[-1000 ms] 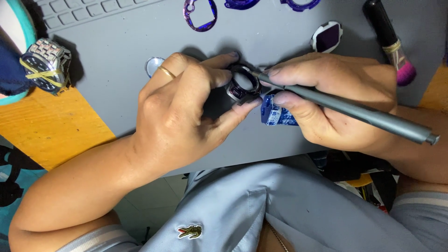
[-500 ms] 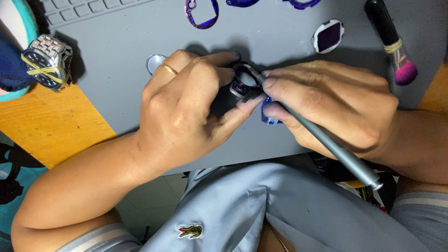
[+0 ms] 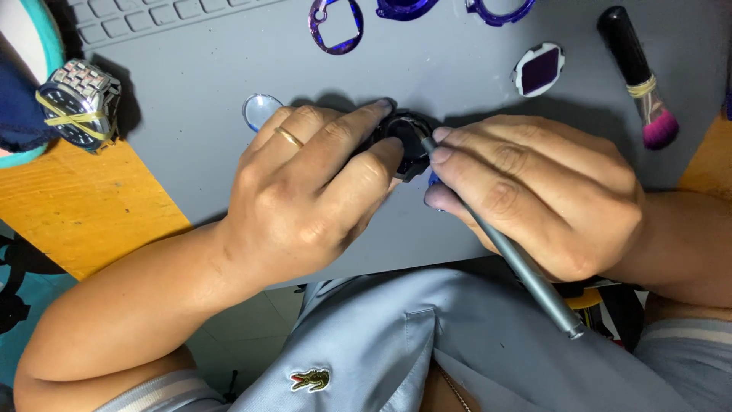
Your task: Assembling a watch by fitting internal components into the case using a precision tool on a repair mat.
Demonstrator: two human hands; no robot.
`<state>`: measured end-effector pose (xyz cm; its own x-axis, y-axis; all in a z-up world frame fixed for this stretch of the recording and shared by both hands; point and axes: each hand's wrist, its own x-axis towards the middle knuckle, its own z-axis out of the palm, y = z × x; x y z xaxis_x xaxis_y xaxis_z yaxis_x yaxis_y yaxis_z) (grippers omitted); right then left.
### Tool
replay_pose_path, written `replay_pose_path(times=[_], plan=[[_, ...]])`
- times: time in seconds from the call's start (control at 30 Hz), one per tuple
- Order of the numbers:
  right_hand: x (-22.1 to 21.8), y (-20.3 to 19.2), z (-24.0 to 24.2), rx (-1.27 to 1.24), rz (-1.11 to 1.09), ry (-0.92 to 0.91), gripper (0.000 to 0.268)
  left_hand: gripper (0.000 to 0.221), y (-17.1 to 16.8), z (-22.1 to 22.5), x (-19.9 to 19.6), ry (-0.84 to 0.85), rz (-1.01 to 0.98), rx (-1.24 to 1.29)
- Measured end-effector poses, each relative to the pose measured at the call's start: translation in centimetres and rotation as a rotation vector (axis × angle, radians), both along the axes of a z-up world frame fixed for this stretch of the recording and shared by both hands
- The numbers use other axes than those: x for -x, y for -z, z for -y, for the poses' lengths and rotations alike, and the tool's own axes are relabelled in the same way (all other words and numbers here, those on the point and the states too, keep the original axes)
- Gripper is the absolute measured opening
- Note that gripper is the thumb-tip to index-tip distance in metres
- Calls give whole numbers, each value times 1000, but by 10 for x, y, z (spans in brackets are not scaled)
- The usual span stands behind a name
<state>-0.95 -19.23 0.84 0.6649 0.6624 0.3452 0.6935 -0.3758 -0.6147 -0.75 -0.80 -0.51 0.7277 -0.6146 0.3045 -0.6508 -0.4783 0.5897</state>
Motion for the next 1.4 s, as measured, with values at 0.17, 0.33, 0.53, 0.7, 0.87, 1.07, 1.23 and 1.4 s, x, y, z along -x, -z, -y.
replay_pose_path(times=[0.17, 0.33, 0.53, 0.7, 0.87, 1.07, 1.23, 1.4], plan=[[-1, 1, -1, 12, 24, -4, 15, 13, 0, 0, -1, 13, 9, 4], [0, -2, -2, 23, -6, -2, 14, 14, 1, -1, -1, 25, 4, 18], [2, -4, -2, 65, 40, -11, 14, 14, 1, -1, 0, 30, 38, 7], [3, -6, -2, 91, 76, -14, 14, 15, 0, 0, 1, 24, 67, -3], [5, -8, -2, 127, 136, -9, 15, 15, 1, -1, 3, 27, 70, 18], [6, -9, -2, 148, 169, -10, 15, 15, 1, 0, 3, 26, 89, 42], [6, -11, -4, 126, 170, -10, 14, 14, 1, 0, 4, 27, 118, 59], [7, -2, -5, -37, 169, 4, 13, 17, -1, -2, 5, 68, 78, 142]])
